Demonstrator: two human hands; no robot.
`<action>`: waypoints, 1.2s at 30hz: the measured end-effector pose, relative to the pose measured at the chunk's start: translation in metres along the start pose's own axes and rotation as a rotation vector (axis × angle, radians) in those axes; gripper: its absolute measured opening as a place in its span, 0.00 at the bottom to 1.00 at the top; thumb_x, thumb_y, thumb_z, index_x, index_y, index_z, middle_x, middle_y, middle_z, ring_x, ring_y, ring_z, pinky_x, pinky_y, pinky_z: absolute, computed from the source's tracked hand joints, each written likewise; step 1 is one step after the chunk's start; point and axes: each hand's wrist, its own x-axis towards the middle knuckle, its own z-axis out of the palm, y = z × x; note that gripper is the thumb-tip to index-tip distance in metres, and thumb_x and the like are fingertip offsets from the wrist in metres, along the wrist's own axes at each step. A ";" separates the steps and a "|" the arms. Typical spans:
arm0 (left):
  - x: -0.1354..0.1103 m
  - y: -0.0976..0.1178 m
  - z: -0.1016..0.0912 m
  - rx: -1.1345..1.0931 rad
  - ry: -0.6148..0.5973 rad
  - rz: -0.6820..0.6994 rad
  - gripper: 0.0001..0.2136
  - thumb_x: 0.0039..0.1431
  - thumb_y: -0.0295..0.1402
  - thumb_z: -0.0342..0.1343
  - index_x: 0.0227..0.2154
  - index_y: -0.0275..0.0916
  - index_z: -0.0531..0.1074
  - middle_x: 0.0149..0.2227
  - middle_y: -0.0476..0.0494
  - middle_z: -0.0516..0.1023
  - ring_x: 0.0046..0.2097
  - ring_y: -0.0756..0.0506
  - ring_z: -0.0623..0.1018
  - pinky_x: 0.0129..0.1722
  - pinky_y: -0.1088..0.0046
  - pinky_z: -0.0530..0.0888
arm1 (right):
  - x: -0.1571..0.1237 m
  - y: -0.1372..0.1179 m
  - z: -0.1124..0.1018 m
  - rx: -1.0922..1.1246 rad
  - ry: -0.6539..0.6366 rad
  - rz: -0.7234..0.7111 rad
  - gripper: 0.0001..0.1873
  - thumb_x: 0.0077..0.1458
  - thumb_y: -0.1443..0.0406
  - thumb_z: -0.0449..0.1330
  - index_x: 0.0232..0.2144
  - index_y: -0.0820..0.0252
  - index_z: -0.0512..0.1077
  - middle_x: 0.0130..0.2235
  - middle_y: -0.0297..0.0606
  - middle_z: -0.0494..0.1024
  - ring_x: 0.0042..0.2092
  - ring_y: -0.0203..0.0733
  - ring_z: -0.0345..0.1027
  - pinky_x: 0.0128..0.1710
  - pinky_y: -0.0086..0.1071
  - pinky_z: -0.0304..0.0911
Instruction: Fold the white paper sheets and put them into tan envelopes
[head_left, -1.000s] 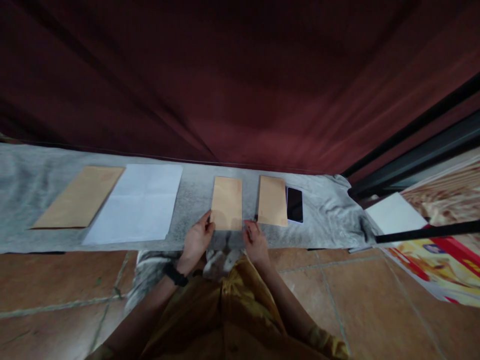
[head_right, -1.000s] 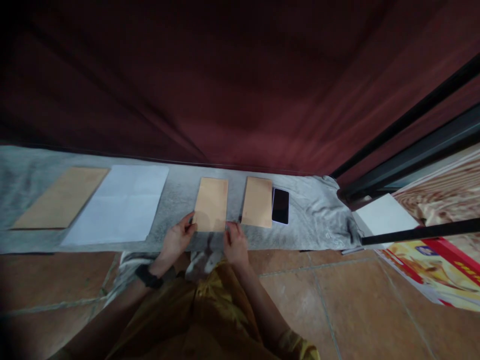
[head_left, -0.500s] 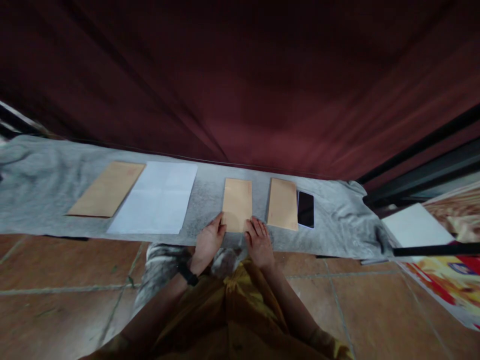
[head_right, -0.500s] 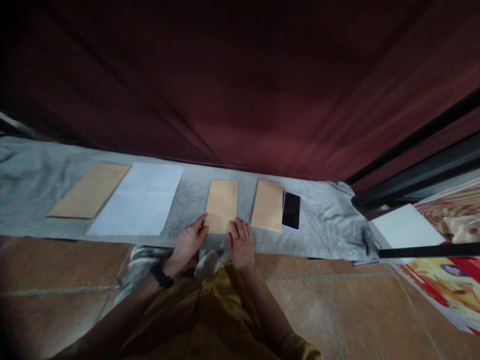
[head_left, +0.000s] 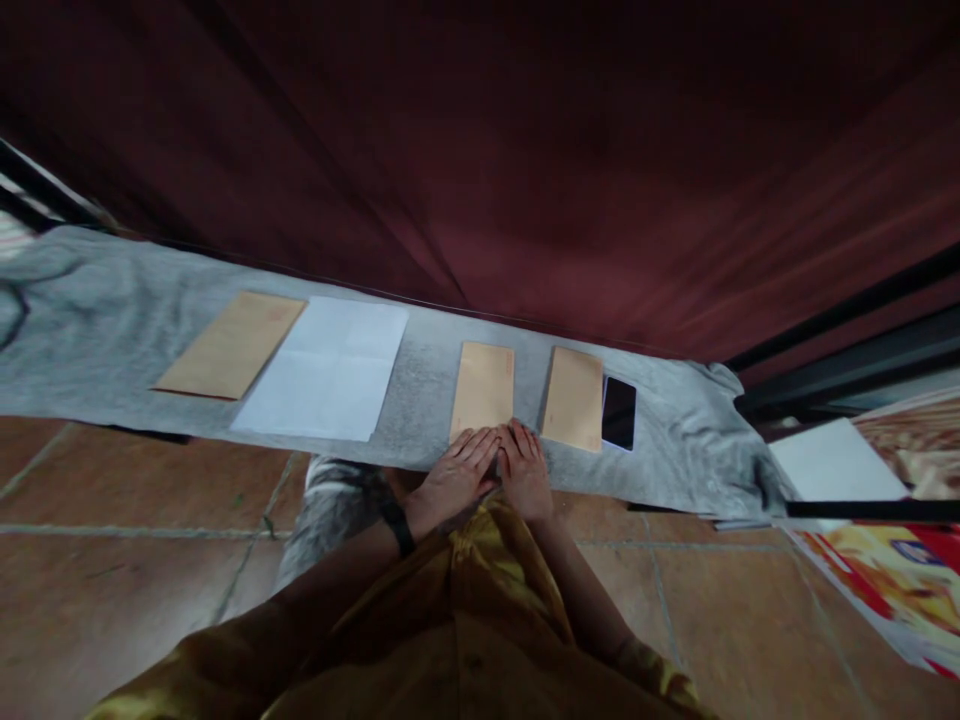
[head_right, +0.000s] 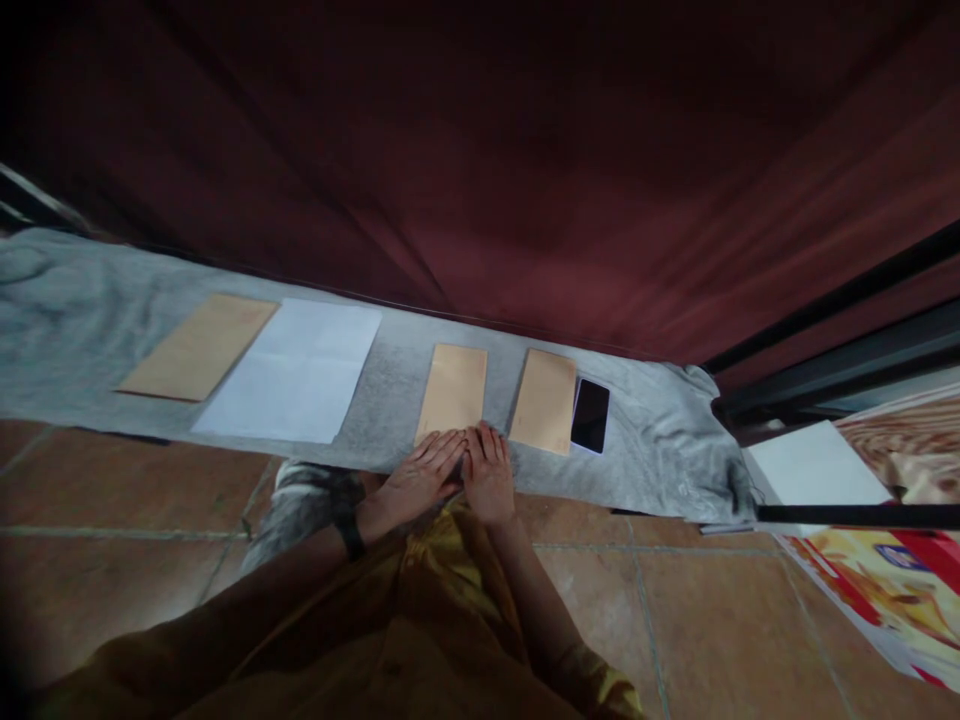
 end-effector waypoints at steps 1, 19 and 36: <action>-0.001 -0.001 0.002 0.002 -0.010 0.004 0.31 0.66 0.38 0.55 0.67 0.30 0.58 0.70 0.28 0.60 0.72 0.36 0.58 0.71 0.52 0.56 | 0.001 -0.001 -0.001 0.011 0.003 0.006 0.25 0.70 0.67 0.47 0.65 0.63 0.65 0.67 0.50 0.65 0.69 0.50 0.54 0.69 0.50 0.52; -0.007 -0.009 0.006 0.079 0.004 0.087 0.28 0.65 0.39 0.56 0.62 0.24 0.66 0.66 0.24 0.67 0.70 0.36 0.63 0.70 0.55 0.58 | 0.000 -0.011 0.005 0.071 -0.071 -0.110 0.27 0.74 0.61 0.42 0.69 0.63 0.59 0.68 0.46 0.64 0.70 0.45 0.54 0.70 0.47 0.50; -0.033 -0.036 -0.009 0.031 0.054 -0.023 0.26 0.69 0.39 0.50 0.64 0.28 0.64 0.67 0.28 0.65 0.70 0.37 0.64 0.69 0.56 0.62 | -0.010 0.008 -0.003 0.003 -0.018 -0.029 0.25 0.72 0.63 0.49 0.67 0.65 0.63 0.67 0.48 0.66 0.69 0.50 0.56 0.69 0.49 0.54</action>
